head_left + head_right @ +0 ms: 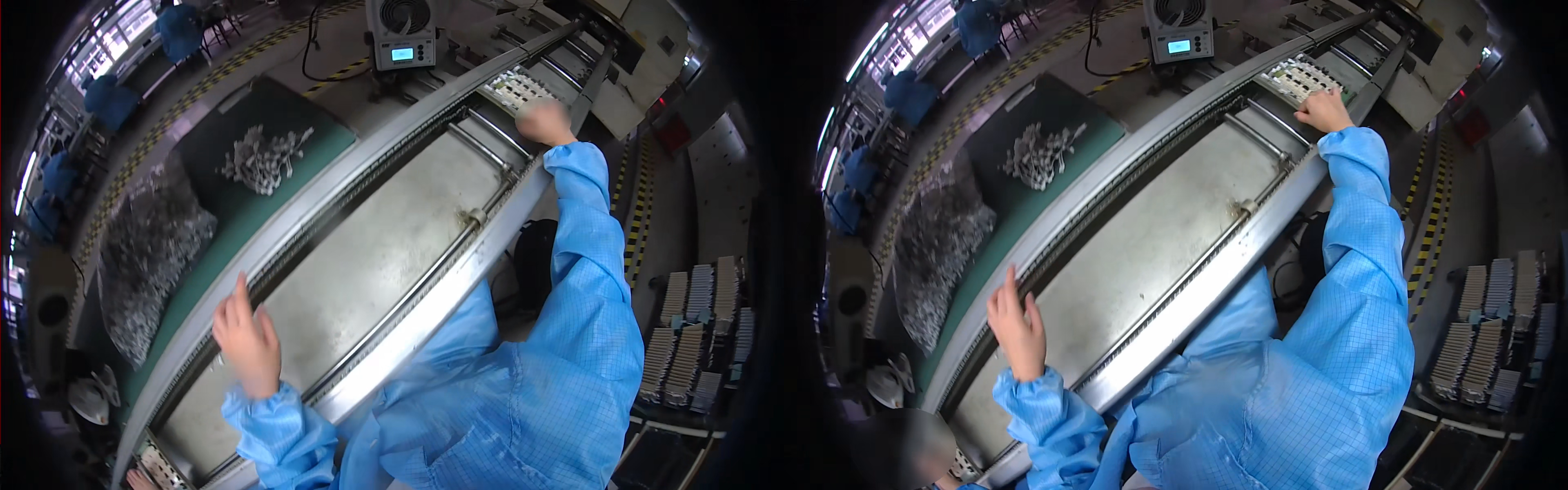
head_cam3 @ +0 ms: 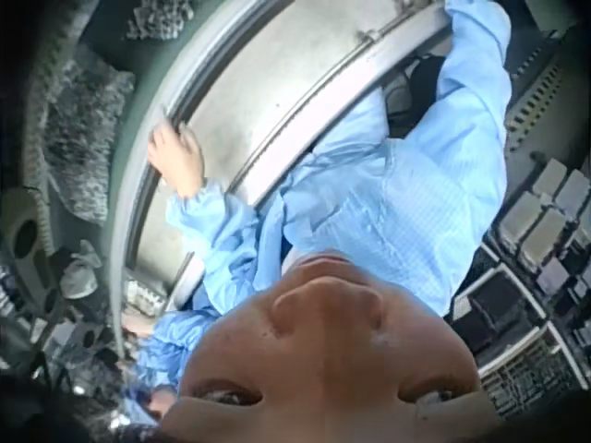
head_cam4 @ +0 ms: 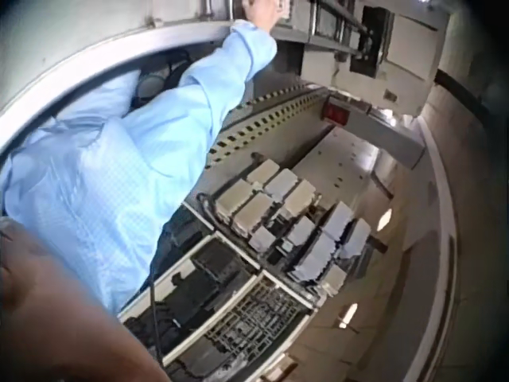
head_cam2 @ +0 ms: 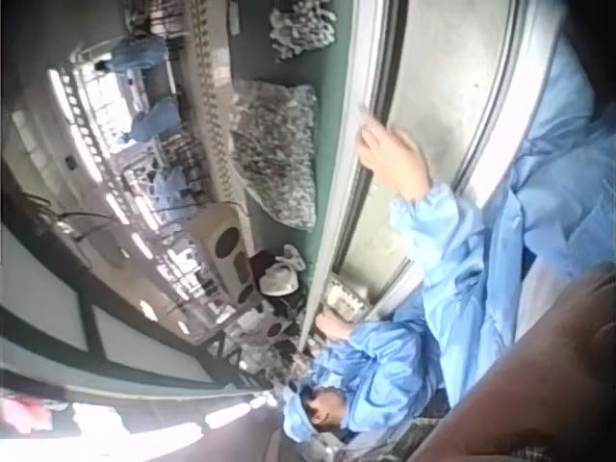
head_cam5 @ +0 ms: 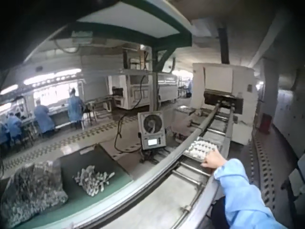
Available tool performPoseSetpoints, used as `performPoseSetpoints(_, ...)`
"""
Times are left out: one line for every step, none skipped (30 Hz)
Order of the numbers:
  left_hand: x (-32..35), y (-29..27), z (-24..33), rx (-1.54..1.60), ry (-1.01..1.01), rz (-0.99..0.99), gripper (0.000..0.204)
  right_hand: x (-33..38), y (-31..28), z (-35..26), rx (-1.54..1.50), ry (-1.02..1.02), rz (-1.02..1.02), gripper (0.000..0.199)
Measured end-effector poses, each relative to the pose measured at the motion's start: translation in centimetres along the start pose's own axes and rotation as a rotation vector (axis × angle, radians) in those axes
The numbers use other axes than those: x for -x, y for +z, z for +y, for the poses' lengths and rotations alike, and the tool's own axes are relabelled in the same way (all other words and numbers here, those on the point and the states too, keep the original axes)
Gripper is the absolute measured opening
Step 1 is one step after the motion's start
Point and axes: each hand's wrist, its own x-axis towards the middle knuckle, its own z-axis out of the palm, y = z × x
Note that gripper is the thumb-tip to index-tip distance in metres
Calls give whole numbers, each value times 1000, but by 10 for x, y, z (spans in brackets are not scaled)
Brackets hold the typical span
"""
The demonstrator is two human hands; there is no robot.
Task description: Assembling components onto circuit boards on a production line.
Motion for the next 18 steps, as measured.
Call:
performPoseSetpoints(0,1,-10,-1,17,28,50,-3,22,7,-10,43,-26,24)
performPoseSetpoints(-3,-1,-17,-13,5,13,49,0,36,16,-25,104,-50,23)
performPoseSetpoints(-3,-4,-22,-23,-10,-2,48,3,50,23,-38,162,-77,23)
performPoseSetpoints(-3,-16,-32,-98,16,7,47,11,68,28,-52,206,-14,21)
performPoseSetpoints(7,-25,-41,-176,29,24,47,12,87,24,-105,243,32,21)
performPoseSetpoints(22,-32,-51,-211,-12,20,42,9,105,21,-108,280,58,21)
performPoseSetpoints(38,-38,-53,-237,-52,14,38,12,118,24,-102,320,79,21)
performPoseSetpoints(57,-42,-50,-255,-100,-6,35,9,125,26,-112,328,76,21)
performPoseSetpoints(78,-54,-42,-292,-160,-9,33,-3,123,22,-142,355,85,22)
performPoseSetpoints(96,-56,-35,-314,-213,-58,32,-2,127,24,-161,392,74,23)
performPoseSetpoints(110,-56,-21,-331,-271,-107,32,-6,131,35,-145,403,80,24)
performPoseSetpoints(121,-52,-8,-237,-368,-54,31,-10,138,41,-128,438,53,24)
performPoseSetpoints(130,-41,4,-137,-467,4,31,-15,145,49,-105,469,29,24)
performPoseSetpoints(135,-33,15,-177,-501,43,30,-17,152,55,-69,472,74,25)
performPoseSetpoints(133,-31,19,-252,-204,83,28,-21,156,63,-29,533,1,26)
performPoseSetpoints(132,-27,21,-303,-156,101,28,-21,165,71,-43,565,25,25)
performPoseSetpoints(133,-24,23,-352,-108,119,29,-21,174,80,-55,599,50,25)
performPoseSetpoints(131,-24,28,-355,-159,149,30,-26,181,92,-54,619,1,23)
